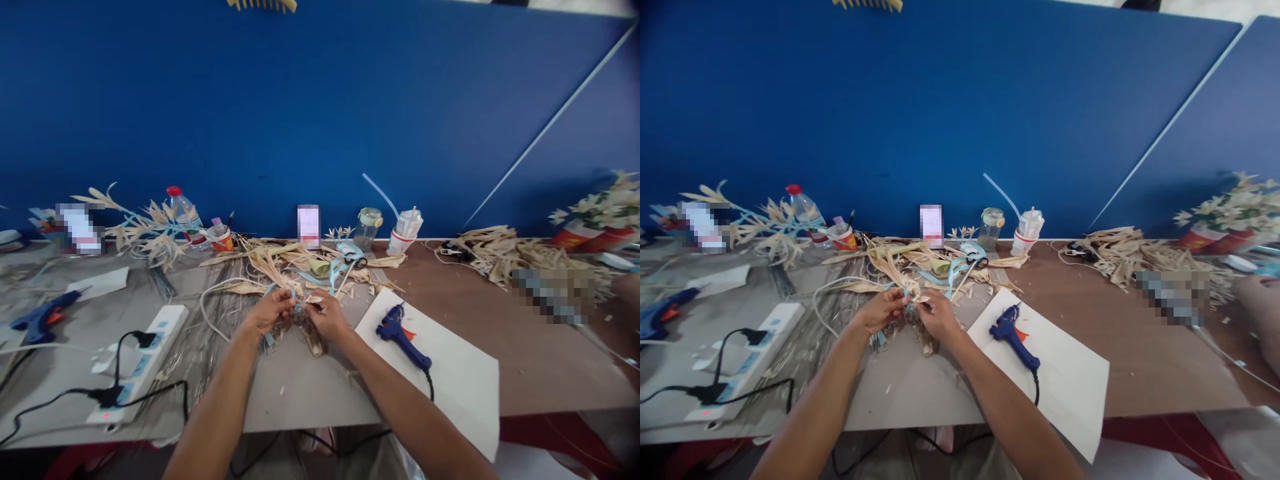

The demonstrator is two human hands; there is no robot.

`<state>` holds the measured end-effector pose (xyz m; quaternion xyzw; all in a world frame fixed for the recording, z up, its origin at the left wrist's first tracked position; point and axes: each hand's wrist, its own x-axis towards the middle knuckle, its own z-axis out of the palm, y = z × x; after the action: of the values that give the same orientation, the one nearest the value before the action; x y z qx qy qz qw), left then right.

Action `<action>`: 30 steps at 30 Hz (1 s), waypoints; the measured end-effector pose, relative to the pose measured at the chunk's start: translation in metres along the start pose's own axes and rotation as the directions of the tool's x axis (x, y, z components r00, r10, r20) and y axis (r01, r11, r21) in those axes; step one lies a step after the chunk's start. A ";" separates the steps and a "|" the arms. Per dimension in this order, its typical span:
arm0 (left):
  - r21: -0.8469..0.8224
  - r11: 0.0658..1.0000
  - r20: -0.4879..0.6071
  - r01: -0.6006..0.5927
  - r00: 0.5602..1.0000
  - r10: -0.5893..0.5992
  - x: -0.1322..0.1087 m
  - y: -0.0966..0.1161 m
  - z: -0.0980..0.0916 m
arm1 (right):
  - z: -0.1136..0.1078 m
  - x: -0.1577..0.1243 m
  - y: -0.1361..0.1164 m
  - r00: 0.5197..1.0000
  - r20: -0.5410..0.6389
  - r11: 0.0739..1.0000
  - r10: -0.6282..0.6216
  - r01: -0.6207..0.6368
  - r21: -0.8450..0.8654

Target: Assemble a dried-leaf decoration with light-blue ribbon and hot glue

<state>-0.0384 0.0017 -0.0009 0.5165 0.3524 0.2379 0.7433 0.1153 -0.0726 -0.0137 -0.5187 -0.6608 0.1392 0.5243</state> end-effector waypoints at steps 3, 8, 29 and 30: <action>-0.020 1.000 -0.007 0.012 1.000 -0.012 0.000 -0.001 0.001 | 0.000 0.000 0.001 1.000 0.010 1.000 0.013 -0.013 0.006; 0.036 0.999 -0.059 -0.029 0.998 0.031 0.002 -0.003 0.002 | 0.002 -0.001 0.000 0.999 0.018 0.999 0.051 -0.052 0.012; 0.037 0.995 -0.162 -0.092 0.982 0.096 0.007 -0.006 0.002 | -0.015 0.009 0.020 0.939 0.133 0.942 0.318 -0.328 0.065; 0.030 0.995 -0.160 -0.090 0.983 0.094 0.007 -0.007 0.002 | -0.017 0.010 0.020 0.926 0.125 0.929 0.357 -0.366 0.051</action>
<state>-0.0330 0.0033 -0.0086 0.5198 0.3897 0.3089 0.6946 0.1417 -0.0616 -0.0157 -0.6034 -0.5769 0.2868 0.4700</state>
